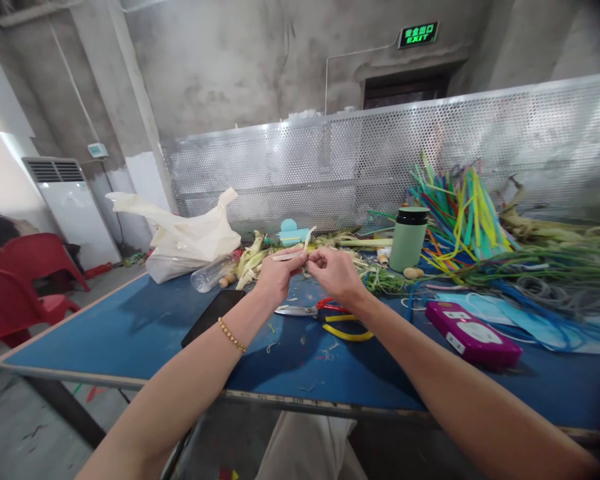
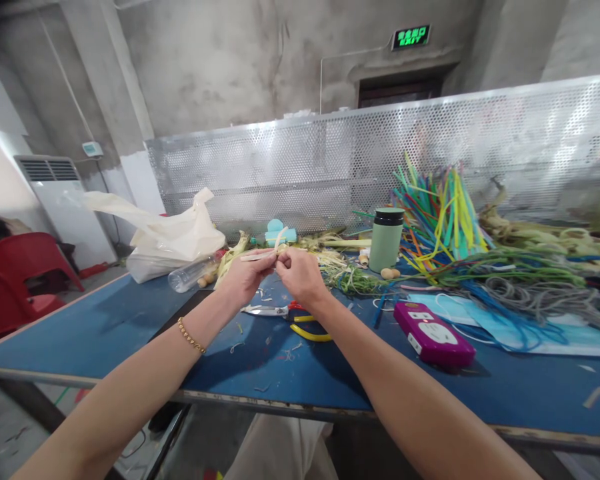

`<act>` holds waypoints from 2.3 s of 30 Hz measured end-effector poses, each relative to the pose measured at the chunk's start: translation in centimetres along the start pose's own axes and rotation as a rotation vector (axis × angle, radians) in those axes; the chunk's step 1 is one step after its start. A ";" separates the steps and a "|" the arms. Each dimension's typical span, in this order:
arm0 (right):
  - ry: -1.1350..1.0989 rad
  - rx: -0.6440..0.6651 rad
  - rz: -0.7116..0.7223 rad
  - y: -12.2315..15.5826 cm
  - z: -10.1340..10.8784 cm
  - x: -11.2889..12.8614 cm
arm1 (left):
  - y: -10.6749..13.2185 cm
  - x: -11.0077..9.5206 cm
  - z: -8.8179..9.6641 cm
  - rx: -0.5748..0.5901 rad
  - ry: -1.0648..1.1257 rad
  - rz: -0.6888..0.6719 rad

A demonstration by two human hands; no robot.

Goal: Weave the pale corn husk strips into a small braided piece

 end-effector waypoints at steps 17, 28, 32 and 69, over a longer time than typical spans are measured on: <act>0.184 0.028 0.155 0.3 -0.5 1.1 | 0.6 -0.4 -0.2 -0.065 0.070 -0.037; 0.149 0.065 0.150 0.3 -0.5 1.4 | 0.5 -0.3 0.0 -0.093 0.054 -0.033; 0.045 0.034 0.111 0.3 -0.5 1.0 | 0.4 -0.2 0.1 -0.081 0.060 -0.039; -0.586 -0.096 -0.261 0.6 -1.7 -0.8 | 0.5 -0.3 -0.6 -0.056 0.010 -0.100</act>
Point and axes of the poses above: each hand's wrist, its own y-axis away from the middle knuckle, its own z-axis out of the back of the hand, x = y × z, the point moved 5 cm from there along -y, towards the middle knuckle, and after that the axes turned 13 degrees about z, right-handed, at the moved point
